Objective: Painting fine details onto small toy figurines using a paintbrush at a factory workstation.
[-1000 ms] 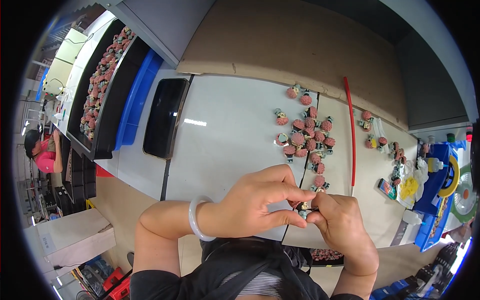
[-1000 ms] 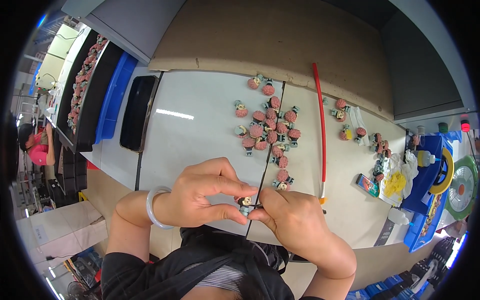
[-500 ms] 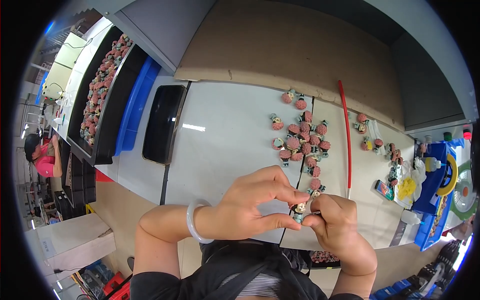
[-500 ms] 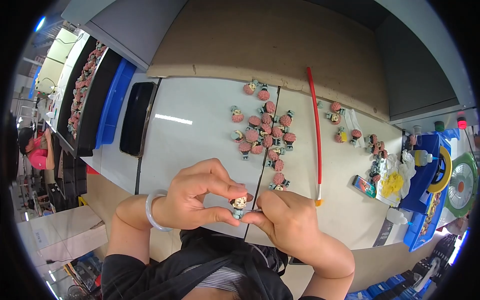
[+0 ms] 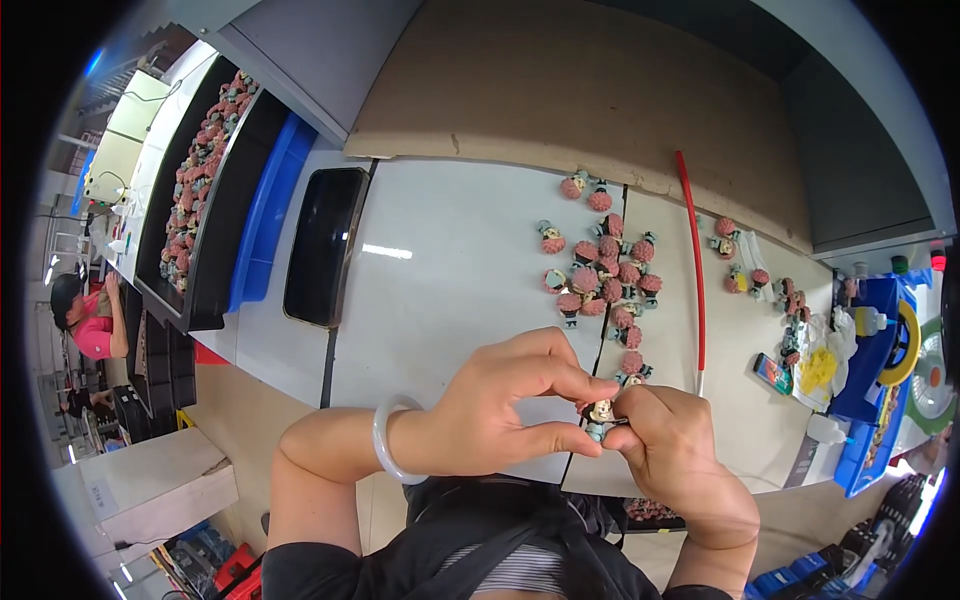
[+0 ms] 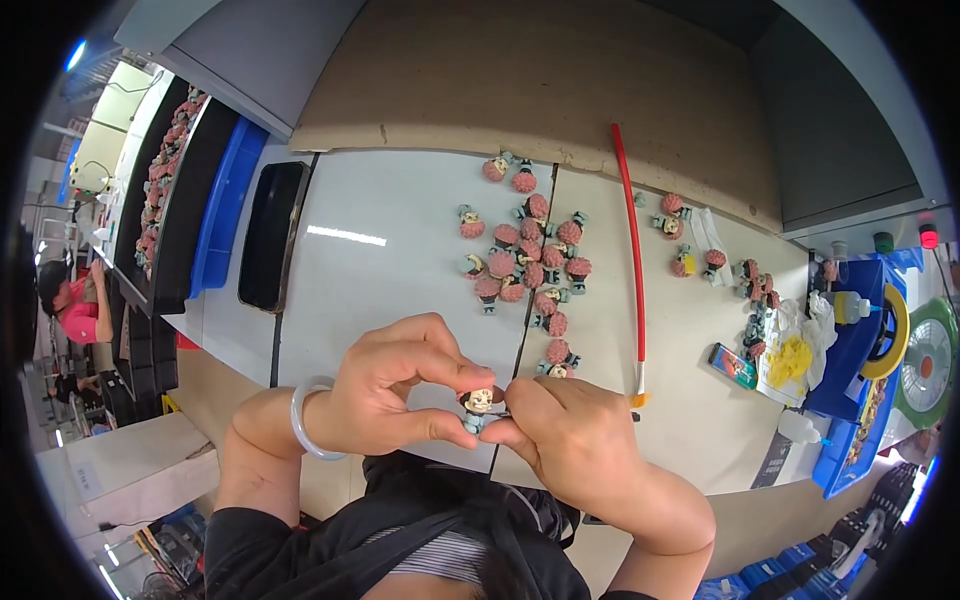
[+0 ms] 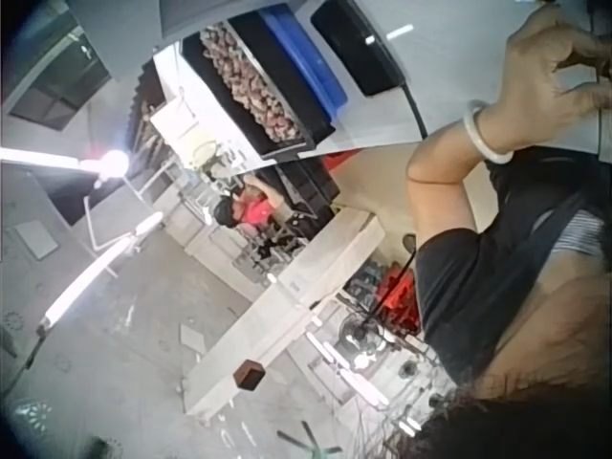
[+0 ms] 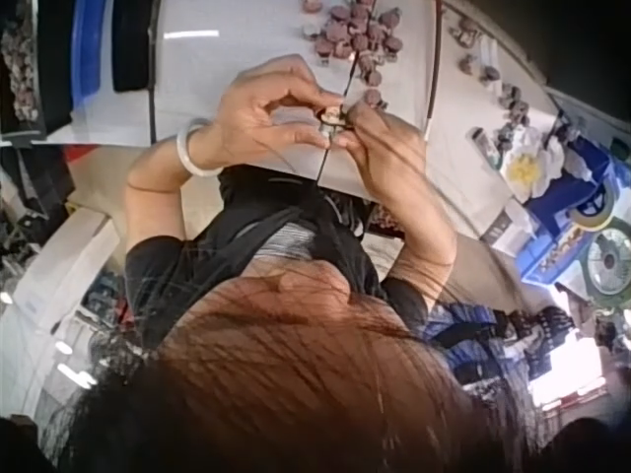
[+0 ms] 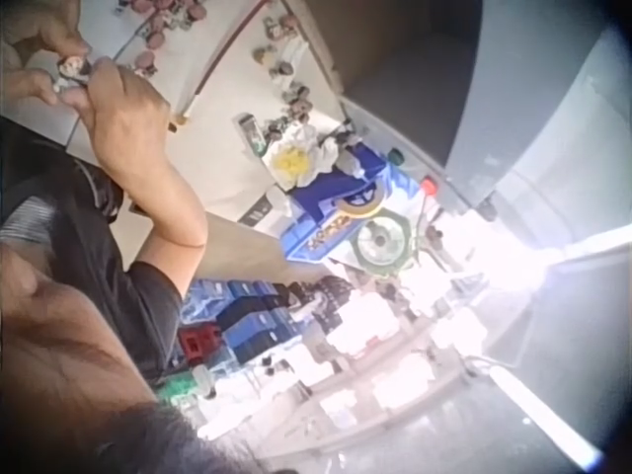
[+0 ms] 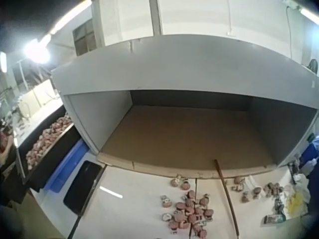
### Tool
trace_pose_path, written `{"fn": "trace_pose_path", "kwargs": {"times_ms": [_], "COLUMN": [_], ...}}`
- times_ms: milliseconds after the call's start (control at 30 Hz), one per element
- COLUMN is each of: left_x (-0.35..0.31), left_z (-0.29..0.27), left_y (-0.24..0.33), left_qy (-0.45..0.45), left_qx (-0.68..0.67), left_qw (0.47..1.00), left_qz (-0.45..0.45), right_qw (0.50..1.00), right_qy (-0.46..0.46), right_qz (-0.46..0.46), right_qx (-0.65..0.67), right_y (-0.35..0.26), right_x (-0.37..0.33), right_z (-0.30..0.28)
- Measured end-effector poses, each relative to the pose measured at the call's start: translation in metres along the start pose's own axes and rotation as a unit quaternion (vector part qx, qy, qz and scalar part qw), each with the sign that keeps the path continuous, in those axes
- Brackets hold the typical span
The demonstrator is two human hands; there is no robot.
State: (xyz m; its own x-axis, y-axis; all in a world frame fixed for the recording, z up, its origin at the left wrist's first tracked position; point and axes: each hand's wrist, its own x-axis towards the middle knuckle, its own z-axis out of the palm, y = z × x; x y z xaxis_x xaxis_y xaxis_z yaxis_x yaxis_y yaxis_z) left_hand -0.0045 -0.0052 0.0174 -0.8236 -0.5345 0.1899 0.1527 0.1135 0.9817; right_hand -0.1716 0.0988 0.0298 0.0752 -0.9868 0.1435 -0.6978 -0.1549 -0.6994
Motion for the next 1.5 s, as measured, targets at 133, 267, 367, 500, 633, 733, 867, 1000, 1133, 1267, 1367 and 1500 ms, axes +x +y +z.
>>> {"fn": "trace_pose_path", "kwargs": {"times_ms": [133, 267, 367, 500, 633, 733, 867, 1000, 1133, 1267, 1367, 1500], "left_x": [-0.0004, -0.0004, -0.001, -0.0015, -0.0009, -0.0024, -0.0028, -0.0024, -0.0028, -0.0016, 0.0004, 0.0002], "left_z": [-0.0011, -0.001, 0.0006, -0.0003, -0.0006, 0.0002, 0.0011, 0.0014, 0.0014, 0.0008, -0.0015, -0.0008], "left_y": [0.0015, 0.0013, 0.0003, -0.0005, -0.0008, -0.0011, -0.0003, -0.0015, -0.0025, -0.0041, -0.0015, -0.0031], "left_qy": [0.003, 0.006, 0.011, 0.01, 0.009, 0.011, 0.008, 0.005, 0.006, -0.003, -0.019, -0.015], "left_qx": [0.014, 0.02, -0.002, -0.001, 0.012, -0.004, -0.027, -0.029, -0.026, -0.007, 0.035, 0.01], "left_qw": [1.0, 1.0, 1.0, 1.0, 1.0, 1.0, 0.999, 0.999, 0.999, 1.0, 0.999, 0.999], "left_qz": [0.002, 0.005, -0.005, 0.0, -0.004, -0.01, -0.02, -0.031, -0.034, -0.024, -0.023, -0.031], "right_qw": [1.0, 1.0, 1.0, 1.0, 1.0, 0.999, 0.999, 0.999, 1.0, 0.999, 0.999, 0.999], "right_qy": [0.018, 0.019, 0.017, 0.012, 0.015, 0.038, 0.043, 0.026, 0.011, -0.015, -0.021, 0.019], "right_qz": [-0.005, 0.008, 0.01, 0.0, 0.004, -0.005, -0.009, -0.001, 0.01, 0.017, 0.021, -0.016], "right_qx": [-0.01, -0.015, -0.014, -0.014, -0.027, -0.038, -0.028, -0.026, -0.016, -0.032, -0.036, -0.037], "right_y": [-0.0002, 0.0002, 0.0, 0.0004, 0.0003, 0.0, -0.0003, -0.0001, -0.0004, -0.0011, -0.0015, 0.0065], "right_x": [-0.0002, -0.0019, -0.0017, -0.0015, -0.0013, -0.0014, -0.0016, -0.0008, -0.0002, 0.0001, 0.0, 0.0014], "right_z": [0.0023, 0.0022, 0.003, 0.0051, 0.0054, 0.0045, 0.0045, 0.0034, 0.0031, 0.0008, 0.0, -0.0006]}}
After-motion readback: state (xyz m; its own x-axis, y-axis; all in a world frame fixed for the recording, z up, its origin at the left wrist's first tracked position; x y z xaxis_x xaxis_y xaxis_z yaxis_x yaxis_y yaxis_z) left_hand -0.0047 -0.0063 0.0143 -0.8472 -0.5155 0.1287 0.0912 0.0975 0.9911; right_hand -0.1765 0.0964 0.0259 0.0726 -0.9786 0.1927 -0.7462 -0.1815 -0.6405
